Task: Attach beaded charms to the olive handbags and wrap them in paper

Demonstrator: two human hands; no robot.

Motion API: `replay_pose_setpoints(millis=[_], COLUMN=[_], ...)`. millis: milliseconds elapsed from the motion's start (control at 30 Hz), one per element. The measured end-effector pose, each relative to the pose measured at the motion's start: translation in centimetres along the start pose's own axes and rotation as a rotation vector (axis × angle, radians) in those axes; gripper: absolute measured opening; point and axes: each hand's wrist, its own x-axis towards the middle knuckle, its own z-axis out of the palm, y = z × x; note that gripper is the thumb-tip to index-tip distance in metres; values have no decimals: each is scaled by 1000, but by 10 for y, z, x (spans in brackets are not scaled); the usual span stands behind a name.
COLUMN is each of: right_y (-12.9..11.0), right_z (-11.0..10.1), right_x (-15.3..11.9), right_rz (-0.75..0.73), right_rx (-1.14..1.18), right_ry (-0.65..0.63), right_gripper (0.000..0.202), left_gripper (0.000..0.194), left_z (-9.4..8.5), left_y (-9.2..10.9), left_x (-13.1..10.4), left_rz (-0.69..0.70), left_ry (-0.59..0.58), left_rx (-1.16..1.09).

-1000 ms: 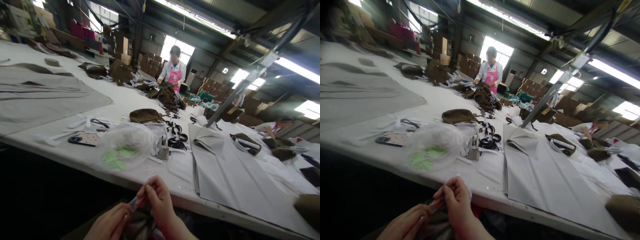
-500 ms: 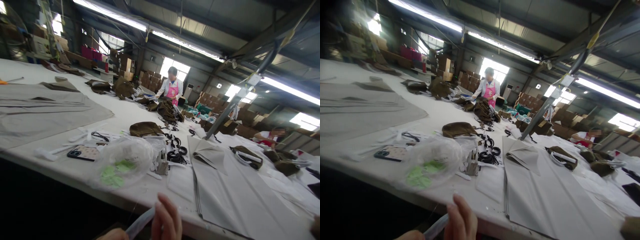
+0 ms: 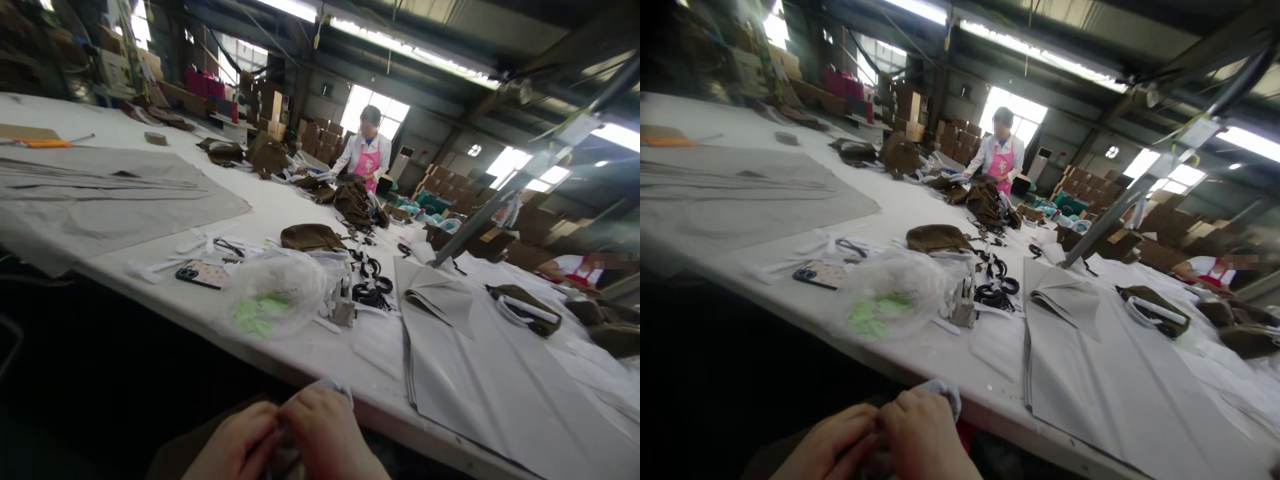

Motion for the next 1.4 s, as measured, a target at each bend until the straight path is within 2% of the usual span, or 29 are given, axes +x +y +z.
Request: replay_pose_setpoints(millis=[100,167,300,400,533,700,1067,1200,1400], right_y=[-3,-3,-7,-12,-13,-11,-12,-12,-13], right_z=[-23,-27,-14,-6,-5,-4,4,6,9], right_x=[-4,-6,-13,-18,-19,-18,-18,-16,-15], right_rz=[94,132,261,336,363,367,299,255,246], right_rx=[154,298,627,736,748,718,553,557,573], right_ry=[7,30,29,5,-23,16,17,6,-11], right_gripper=[14,18,21,19,21,19,19,18,19], left_gripper=[28,28,30,30,30,30,29,26,17], left_z=[-6,-9,-10,-10,-11,-11,-10,-10,-16], left_y=[5,4,-3,-6,-6,-4,-2,-1,-3], left_x=[-3,-3,-3,-3,-1,1,3,3,1], left_rz=[-68,-119,-230,-272,-276,-290,-273,-273,-234], left_ry=[71,100,67,18,8,14,30,47,-8], left_rx=[26,14,-126,-232,-244,-230,-195,-191,-224])
